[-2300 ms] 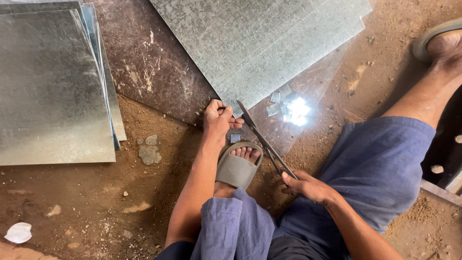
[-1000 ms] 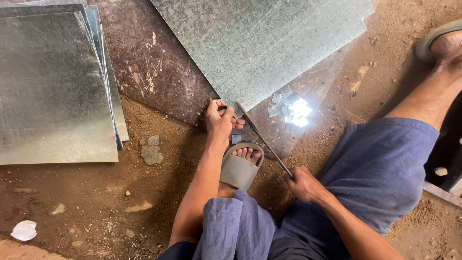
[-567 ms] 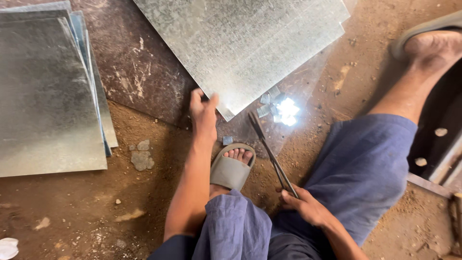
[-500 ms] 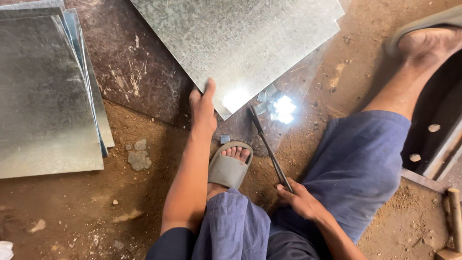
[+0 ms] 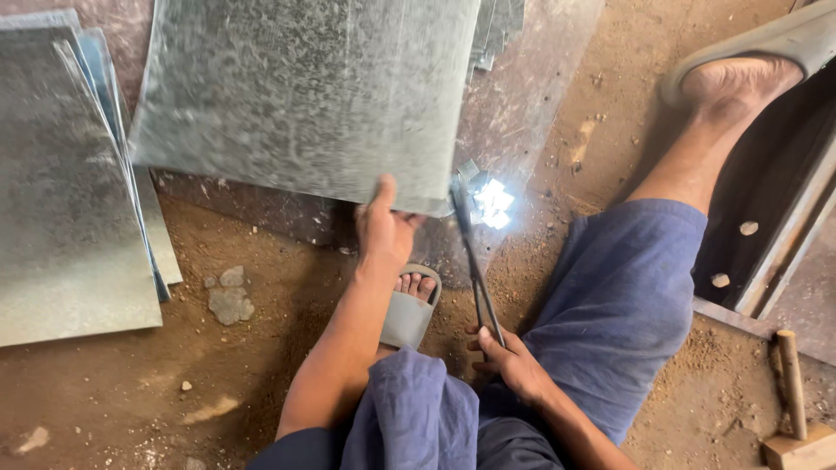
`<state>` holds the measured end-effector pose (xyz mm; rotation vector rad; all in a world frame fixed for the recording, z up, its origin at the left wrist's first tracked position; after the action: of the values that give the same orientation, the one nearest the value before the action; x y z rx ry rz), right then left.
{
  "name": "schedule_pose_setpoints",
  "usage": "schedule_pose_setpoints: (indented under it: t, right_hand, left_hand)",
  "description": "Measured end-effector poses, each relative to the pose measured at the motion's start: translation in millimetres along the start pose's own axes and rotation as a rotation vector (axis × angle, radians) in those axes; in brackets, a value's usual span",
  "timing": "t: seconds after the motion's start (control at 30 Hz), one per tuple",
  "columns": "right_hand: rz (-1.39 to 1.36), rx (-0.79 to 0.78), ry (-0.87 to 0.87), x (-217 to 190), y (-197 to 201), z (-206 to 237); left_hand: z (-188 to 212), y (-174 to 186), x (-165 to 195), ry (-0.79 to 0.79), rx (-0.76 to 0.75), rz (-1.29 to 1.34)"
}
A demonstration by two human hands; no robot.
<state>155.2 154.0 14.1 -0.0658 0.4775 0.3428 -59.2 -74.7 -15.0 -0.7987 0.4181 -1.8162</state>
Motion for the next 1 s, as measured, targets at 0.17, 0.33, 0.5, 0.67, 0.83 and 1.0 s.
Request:
schedule_pose_setpoints:
  t: [0.17, 0.33, 0.5, 0.67, 0.83, 1.0]
  right_hand:
    - [-0.173, 0.12, 0.05, 12.1, -2.4, 5.2]
    - [-0.214, 0.07, 0.041, 20.2, -10.5, 4.6]
    - [-0.019, 0.148, 0.069, 13.2, -3.0, 2.1]
    - [-0.032, 0.129, 0.07, -3.7, -2.0, 0.6]
    - [-0.017, 0.113, 0.077, -12.5, -3.4, 6.5]
    - [-0.009, 0.122, 0.079, -15.1, -5.9, 4.3]
  left_hand:
    - [-10.7, -11.3, -62.2, 0.307, -0.228, 0.028]
    - [-21.8, -13.1, -78.5, 0.33, -0.299, 0.034]
    - [-25.0, -6.4, -81.7, 0.309, -0.314, 0.022]
    - [-23.5, -6.8, -81.0, 0.301, -0.305, 0.008]
    - [-17.9, -10.3, -78.3, 0.286, -0.334, -0.019]
    - [-18.7, -10.6, -78.3, 0.286, -0.316, -0.025]
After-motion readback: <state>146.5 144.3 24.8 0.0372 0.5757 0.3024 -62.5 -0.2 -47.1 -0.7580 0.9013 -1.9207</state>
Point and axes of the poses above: each hand's wrist, its own z-axis away from the middle knuckle, its own y-axis out of the back of the hand, x = y × z, the point moved 7 cm from there along -z, towards the middle knuckle, and after that the axes turned 9 degrees about z, right-handed, at the moved point
